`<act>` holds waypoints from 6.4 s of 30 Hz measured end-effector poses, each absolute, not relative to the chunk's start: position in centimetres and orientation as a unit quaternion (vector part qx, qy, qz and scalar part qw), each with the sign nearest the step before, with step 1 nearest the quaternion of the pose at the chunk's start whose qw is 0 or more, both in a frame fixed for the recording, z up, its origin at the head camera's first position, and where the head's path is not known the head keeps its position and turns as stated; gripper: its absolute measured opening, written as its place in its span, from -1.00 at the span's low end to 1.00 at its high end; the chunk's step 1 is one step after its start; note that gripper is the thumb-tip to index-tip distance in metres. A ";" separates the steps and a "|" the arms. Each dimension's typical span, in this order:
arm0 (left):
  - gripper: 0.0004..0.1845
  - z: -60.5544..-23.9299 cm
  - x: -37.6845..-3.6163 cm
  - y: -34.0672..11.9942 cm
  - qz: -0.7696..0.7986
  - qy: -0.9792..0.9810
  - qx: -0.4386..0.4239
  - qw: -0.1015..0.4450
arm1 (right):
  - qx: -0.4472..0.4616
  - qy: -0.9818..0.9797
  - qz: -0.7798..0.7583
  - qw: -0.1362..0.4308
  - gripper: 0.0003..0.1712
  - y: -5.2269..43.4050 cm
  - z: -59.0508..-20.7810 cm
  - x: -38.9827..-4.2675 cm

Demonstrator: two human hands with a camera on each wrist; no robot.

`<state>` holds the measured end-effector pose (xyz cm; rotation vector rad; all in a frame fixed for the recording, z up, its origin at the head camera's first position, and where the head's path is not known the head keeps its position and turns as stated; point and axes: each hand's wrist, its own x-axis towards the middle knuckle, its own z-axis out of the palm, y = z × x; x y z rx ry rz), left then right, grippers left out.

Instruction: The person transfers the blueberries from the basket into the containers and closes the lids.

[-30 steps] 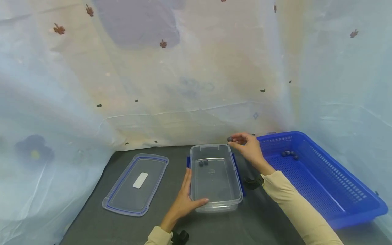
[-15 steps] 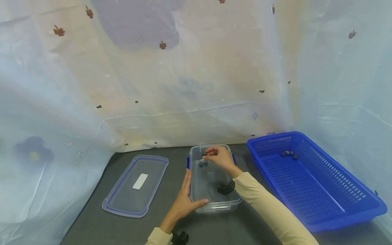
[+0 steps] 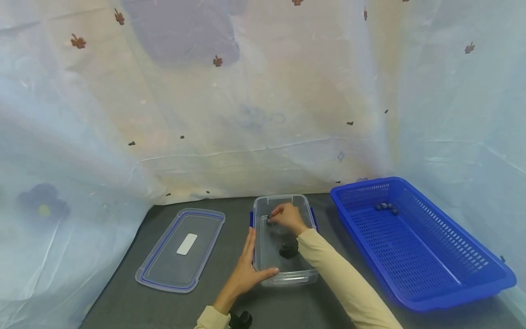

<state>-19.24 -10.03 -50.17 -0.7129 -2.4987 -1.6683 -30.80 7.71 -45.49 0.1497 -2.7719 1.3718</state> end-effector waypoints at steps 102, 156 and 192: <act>0.24 -48.4 -18.4 -9.7 -0.552 -0.801 -0.230 0.017 | 0.025 -0.910 0.335 0.243 -0.53 33.1 -38.9 -27.8; 0.26 -50.7 -19.4 -10.1 -0.550 -0.800 -0.238 0.022 | -0.074 -0.933 0.314 0.159 -0.55 39.7 -50.1 -28.2; 0.24 -48.8 -18.9 -9.9 -0.558 -0.796 -0.233 0.013 | -0.060 -0.887 0.420 0.182 -0.42 35.5 -40.9 -28.1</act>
